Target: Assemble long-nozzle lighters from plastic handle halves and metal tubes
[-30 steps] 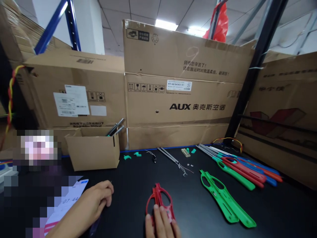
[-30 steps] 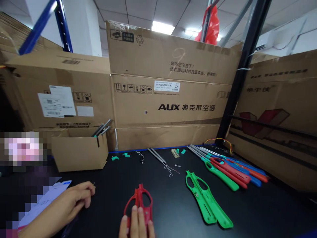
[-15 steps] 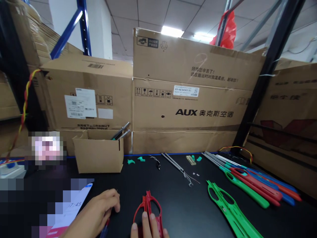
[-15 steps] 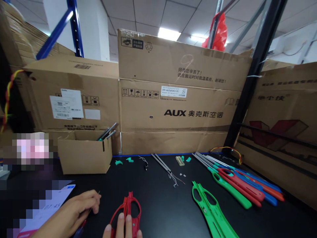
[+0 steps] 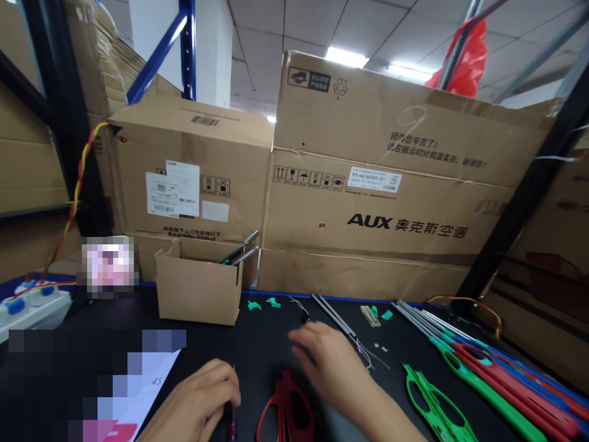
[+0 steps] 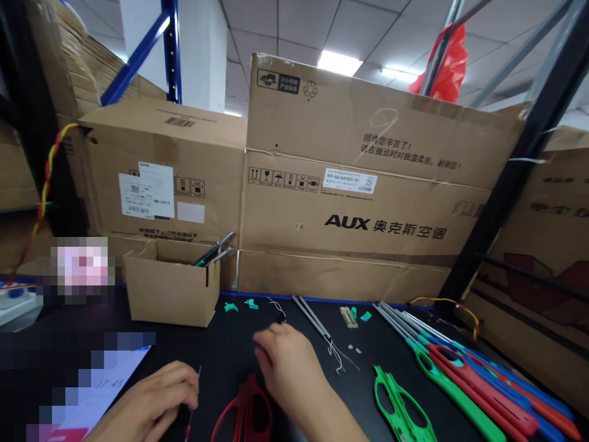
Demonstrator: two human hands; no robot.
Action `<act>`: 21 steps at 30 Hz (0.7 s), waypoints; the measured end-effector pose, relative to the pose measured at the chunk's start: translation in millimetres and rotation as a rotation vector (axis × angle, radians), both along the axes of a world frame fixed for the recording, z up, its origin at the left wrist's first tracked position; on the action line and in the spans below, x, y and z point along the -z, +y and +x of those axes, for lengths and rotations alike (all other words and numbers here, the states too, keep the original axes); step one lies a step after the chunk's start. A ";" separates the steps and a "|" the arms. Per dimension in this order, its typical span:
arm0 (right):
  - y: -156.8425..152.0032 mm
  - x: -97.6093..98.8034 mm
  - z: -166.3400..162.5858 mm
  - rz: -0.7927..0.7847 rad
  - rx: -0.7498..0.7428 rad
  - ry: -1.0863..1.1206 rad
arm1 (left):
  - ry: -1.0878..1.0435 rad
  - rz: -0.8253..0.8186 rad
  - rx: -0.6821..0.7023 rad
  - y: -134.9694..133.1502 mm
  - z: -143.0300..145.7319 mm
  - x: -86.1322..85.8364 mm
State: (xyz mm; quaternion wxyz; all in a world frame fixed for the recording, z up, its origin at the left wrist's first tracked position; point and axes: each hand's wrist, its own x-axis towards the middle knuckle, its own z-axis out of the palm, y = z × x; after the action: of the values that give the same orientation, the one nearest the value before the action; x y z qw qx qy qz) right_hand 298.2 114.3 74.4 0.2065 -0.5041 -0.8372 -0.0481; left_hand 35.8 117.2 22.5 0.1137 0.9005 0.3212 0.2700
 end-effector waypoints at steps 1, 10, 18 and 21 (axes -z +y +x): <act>20.2 -5.9 -14.4 -0.004 -0.018 -0.007 | 0.032 0.008 0.003 -0.3 1.0 -1.8; 104.3 17.6 -84.8 -0.035 -0.067 0.016 | 0.207 -0.102 0.078 -5.3 5.8 -15.7; 47.2 2.7 -35.2 -0.141 -0.069 0.209 | 0.199 -0.138 -0.021 -18.5 10.1 -28.5; -4.7 -1.0 -6.0 -0.223 -0.092 0.333 | 0.169 0.025 -0.019 -27.5 9.0 -27.2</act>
State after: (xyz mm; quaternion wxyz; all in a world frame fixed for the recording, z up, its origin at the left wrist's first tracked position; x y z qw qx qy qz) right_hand 292.2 109.6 75.4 0.2868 -0.4861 -0.8139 0.1382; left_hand 44.8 89.8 49.7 0.0724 0.9184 0.3348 0.1983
